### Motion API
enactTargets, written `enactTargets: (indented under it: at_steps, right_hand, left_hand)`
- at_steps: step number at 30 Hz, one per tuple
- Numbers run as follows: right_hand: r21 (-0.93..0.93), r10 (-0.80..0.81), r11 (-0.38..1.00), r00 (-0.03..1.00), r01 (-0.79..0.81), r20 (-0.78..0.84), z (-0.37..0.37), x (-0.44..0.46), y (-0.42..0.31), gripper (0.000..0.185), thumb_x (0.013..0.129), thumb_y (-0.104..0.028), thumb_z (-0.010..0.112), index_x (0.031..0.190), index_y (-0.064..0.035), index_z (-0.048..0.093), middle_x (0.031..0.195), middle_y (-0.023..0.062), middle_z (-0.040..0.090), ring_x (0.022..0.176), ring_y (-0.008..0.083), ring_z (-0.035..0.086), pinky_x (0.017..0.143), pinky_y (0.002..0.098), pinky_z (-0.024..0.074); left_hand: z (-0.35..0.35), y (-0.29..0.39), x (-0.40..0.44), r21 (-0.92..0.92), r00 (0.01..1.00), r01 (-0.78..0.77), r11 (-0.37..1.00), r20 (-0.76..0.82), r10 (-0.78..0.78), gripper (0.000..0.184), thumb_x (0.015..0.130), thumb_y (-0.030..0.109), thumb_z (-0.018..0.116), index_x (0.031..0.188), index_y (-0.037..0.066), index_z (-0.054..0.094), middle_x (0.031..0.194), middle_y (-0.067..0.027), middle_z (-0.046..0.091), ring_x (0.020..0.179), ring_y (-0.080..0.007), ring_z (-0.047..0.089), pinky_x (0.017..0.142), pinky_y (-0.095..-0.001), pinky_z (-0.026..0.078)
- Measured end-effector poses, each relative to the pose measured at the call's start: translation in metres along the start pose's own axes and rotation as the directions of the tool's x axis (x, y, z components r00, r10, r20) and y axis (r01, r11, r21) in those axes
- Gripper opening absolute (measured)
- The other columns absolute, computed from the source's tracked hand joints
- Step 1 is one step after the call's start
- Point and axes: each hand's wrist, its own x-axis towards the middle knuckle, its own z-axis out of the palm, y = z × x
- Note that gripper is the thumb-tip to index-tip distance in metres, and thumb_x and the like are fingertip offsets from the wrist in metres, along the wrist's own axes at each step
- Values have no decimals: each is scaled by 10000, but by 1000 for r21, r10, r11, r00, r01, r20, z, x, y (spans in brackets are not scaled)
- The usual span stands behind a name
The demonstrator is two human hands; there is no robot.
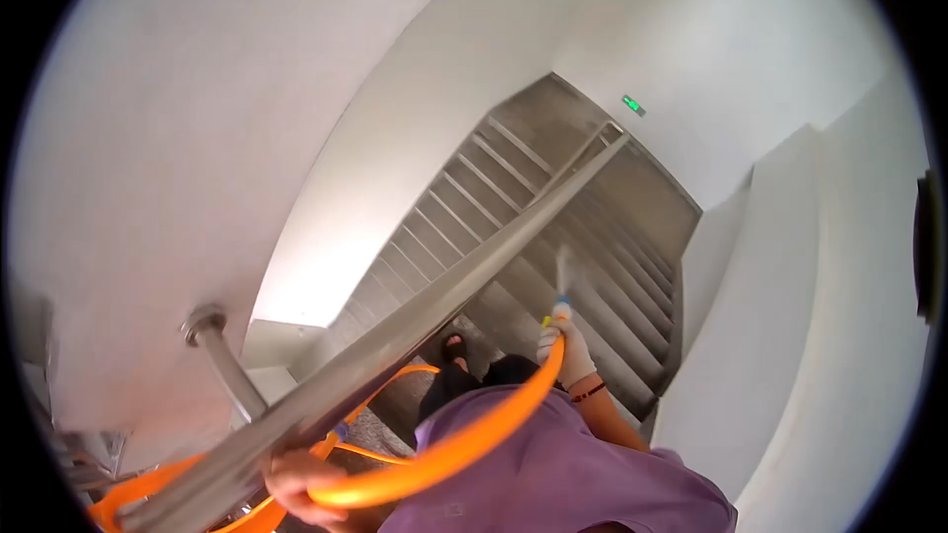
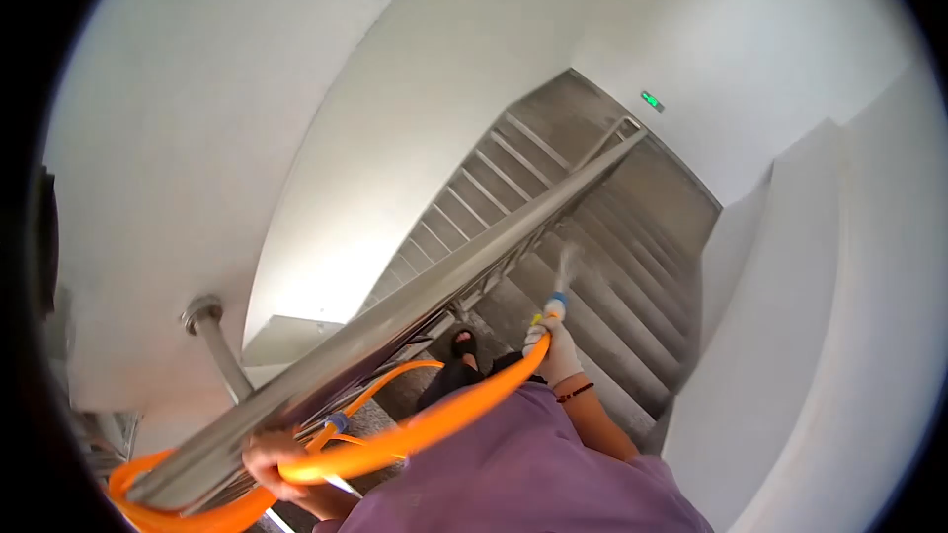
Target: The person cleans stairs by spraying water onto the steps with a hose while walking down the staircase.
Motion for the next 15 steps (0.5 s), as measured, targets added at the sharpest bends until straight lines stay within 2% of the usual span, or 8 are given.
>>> enactTargets:
  at_steps: [1, 2, 3, 4, 8, 10, 12, 15]
  right_hand:
    - [39, 67, 997, 998, -66, -12, 27, -10, 1, 95, 846, -126, 449, 768, -95, 405, 564, -74, 367, 455, 37, 370, 437, 163, 337]
    - [33, 62, 998, 998, -61, -29, 44, -12, -4, 95, 846, -126, 449, 768, -95, 405, 564, -74, 367, 455, 37, 370, 437, 163, 337]
    - [-69, 195, 978, 981, -195, -14, 57, -11, -9, 97, 853, -142, 442, 774, -95, 412, 548, -78, 346, 432, 27, 342, 409, 160, 310]
    - [-157, 329, 932, 944, -328, -15, 70, -13, -8, 103, 860, -158, 436, 781, -94, 419, 533, -82, 326, 408, 16, 314, 380, 156, 283]
    - [-236, 400, 880, 911, -413, -102, 119, -13, -14, 103, 866, -156, 420, 791, -86, 427, 505, -88, 291, 381, 17, 277, 345, 162, 253]
    - [-204, 428, 880, 902, -429, -52, 99, 9, -30, 112, 860, -150, 425, 766, -89, 423, 505, -85, 297, 381, 20, 284, 347, 164, 255]
    - [-158, 417, 897, 909, -413, -14, 68, 34, -59, 166, 838, -158, 446, 684, -116, 403, 499, -83, 309, 385, 31, 308, 356, 179, 277]
    - [9, 406, 914, 914, -405, -11, 26, 65, -114, 262, 811, -191, 474, 576, -155, 364, 492, -80, 350, 401, 47, 379, 373, 197, 331]
  left_hand:
    - [2, -5, -21, -46, 994, 0, 999, -109, -5, 317, 656, 293, 699, 747, 7, 597, 596, -50, 586, 513, -141, 571, 410, -231, 411]
    - [47, -12, -29, 17, 619, -14, 1000, -785, 22, 269, 695, 312, 653, 661, 53, 589, 610, -18, 581, 546, -120, 578, 371, -230, 377]
    - [42, -15, -24, 32, 734, 8, 999, -679, 16, 251, 701, 286, 644, 742, 55, 555, 614, -30, 576, 528, -127, 563, 368, -238, 371]
    - [8, -14, -1, -28, 966, -6, 1000, -258, -2, 260, 707, 260, 635, 822, 57, 521, 618, -43, 572, 511, -134, 548, 364, -247, 365]
    - [-19, -7, 27, -151, 992, 6, 989, 124, 13, 473, 731, 158, 598, 1142, 66, 384, 635, -93, 554, 442, -160, 489, 352, -281, 341]
    - [-17, -8, 25, -119, 985, 41, 992, 174, -20, 620, 743, 107, 580, 1302, 70, 315, 643, -118, 545, 408, -174, 459, 345, -298, 329]
    - [18, -13, -34, 167, 900, 195, 966, -423, -108, 214, 663, 236, 678, 712, 39, 608, 578, -50, 576, 496, -115, 556, 410, -242, 399]
    - [52, -26, 15, -17, 902, 423, 906, -86, -422, 305, 620, 120, 725, 835, -60, 604, 663, -130, 610, 572, -182, 607, 513, -255, 470]
